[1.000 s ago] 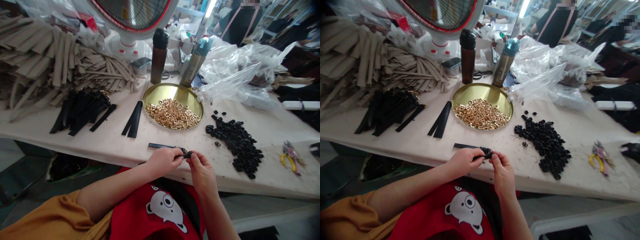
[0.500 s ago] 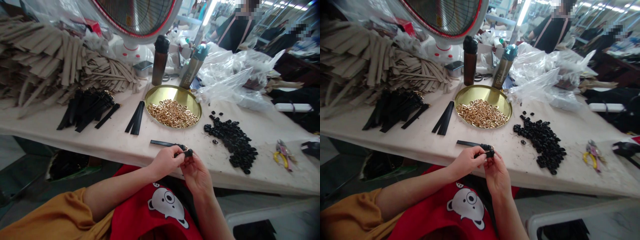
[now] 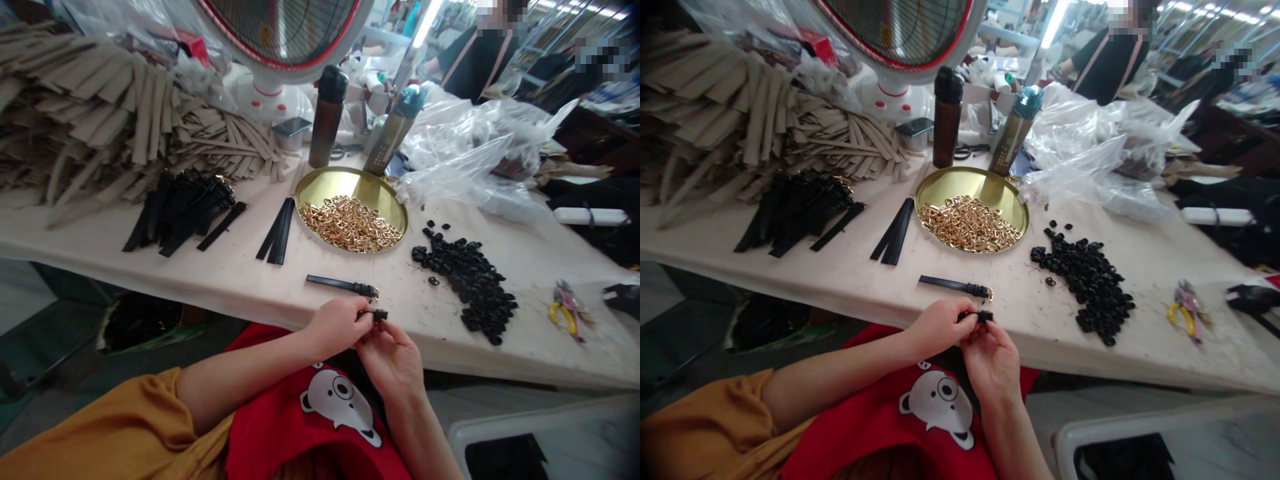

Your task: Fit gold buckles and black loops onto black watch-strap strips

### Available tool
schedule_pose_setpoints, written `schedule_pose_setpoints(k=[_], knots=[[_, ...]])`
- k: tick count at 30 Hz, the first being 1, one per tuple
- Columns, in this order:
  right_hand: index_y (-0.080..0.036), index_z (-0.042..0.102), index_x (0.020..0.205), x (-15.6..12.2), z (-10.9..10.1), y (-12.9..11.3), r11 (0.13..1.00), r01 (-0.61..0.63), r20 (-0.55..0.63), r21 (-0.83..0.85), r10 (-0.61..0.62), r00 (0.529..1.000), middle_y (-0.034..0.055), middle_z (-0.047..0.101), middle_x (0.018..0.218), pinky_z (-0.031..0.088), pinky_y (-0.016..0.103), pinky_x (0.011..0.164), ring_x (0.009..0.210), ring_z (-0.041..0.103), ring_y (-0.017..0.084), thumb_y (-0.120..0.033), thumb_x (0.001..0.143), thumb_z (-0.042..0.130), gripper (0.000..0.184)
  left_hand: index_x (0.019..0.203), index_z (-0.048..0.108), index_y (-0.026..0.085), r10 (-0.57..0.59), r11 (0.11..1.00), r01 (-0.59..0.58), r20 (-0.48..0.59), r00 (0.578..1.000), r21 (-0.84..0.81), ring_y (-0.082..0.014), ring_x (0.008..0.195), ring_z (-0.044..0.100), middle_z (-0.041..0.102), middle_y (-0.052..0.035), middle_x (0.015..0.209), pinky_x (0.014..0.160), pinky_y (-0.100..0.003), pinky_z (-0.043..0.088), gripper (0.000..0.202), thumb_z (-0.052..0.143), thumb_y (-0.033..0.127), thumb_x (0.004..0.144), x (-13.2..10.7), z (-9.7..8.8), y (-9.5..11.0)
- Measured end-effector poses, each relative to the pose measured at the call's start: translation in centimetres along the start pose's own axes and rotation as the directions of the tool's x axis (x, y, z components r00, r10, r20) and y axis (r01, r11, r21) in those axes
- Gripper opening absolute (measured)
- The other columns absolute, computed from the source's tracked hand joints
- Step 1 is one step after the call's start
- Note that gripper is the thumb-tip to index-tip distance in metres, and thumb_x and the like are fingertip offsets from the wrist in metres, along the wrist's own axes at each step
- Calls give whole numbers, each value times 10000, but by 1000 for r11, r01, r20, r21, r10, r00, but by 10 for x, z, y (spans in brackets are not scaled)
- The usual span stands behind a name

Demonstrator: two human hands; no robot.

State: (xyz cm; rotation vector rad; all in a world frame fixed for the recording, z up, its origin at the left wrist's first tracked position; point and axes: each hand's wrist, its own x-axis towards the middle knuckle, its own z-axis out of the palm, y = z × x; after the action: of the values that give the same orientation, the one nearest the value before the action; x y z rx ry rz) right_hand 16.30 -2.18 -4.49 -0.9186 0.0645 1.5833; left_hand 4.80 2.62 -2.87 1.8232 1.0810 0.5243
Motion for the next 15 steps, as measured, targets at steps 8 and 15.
schedule_pose_setpoints(k=[8, 15], knots=[[-206, 635, 752, 0, 7, 0, 913, 303, 27, -274, -307, 951, -46, 644, 696, 468, 182, 637, 614, 564, 65, -225, 691, 688, 83, 1080, 473, 159, 57, 982, -30, 137, 989, -187, -156, 794, 580, 642, -46, 881, 710, -262, 441, 303, 425, 194, 783, 0, -19, -1], [-195, 635, 796, 8, 0, 2, 827, 293, -7, -480, -337, 941, -18, 651, 753, 428, 207, 621, 593, 527, 83, -294, 721, 668, 128, 1052, 431, 154, -74, 963, 113, 163, 984, -245, -153, 703, 589, 637, -35, 803, 643, -263, 459, 318, 483, 235, 749, 8, -25, -4]])
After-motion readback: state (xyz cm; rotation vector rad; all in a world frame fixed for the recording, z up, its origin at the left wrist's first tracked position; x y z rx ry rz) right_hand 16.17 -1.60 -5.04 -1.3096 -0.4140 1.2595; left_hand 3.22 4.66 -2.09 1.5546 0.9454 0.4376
